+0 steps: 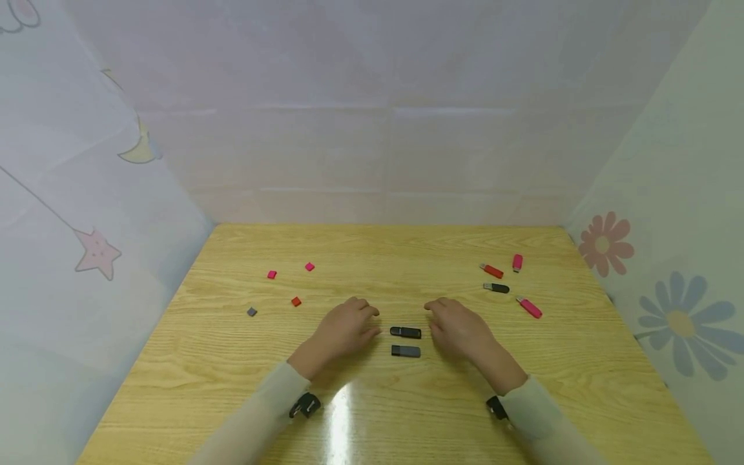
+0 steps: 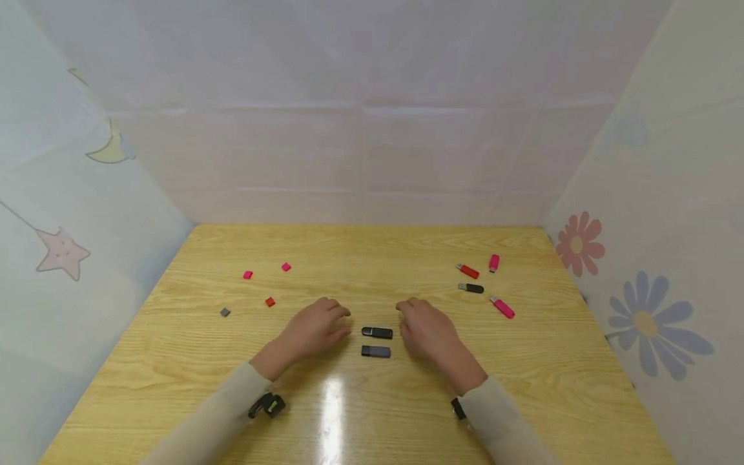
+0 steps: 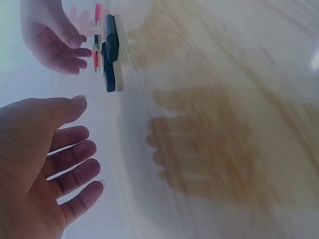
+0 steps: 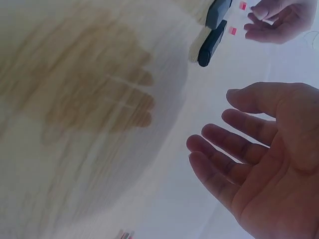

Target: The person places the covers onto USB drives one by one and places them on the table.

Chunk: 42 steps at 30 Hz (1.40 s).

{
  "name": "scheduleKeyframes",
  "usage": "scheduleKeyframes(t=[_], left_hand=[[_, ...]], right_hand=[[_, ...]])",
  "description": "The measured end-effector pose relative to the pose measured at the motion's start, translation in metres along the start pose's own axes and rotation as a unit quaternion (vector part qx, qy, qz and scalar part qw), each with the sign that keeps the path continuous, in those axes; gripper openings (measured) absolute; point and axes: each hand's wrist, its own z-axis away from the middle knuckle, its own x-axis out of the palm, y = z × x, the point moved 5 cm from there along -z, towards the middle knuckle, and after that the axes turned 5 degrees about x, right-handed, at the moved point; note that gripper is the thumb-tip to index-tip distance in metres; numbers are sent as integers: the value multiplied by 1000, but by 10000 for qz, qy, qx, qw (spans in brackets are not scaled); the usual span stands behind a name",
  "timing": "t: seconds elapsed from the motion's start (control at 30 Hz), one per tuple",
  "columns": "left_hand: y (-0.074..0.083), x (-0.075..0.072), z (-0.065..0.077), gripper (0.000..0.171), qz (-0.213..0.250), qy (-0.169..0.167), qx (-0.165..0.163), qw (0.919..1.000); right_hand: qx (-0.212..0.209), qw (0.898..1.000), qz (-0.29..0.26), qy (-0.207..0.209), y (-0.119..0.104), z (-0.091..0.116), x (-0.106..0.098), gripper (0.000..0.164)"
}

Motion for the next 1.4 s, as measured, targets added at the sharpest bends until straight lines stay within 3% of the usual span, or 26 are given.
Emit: scheduleKeyframes(t=[0.33,0.97,1.4], left_hand=[[-16,-8,16,36,-58,27,-217,9997],[-40,-22,51,35,-217,470,-416,9978],[-47,-33,64,34,-226,541,-539,9968]], right_hand=[[134,9999,-56,11,14,1,-2,36],[381,9992,-92,26,45,12,-9,36],[355,9988,-154,285,67,18,-14,41]])
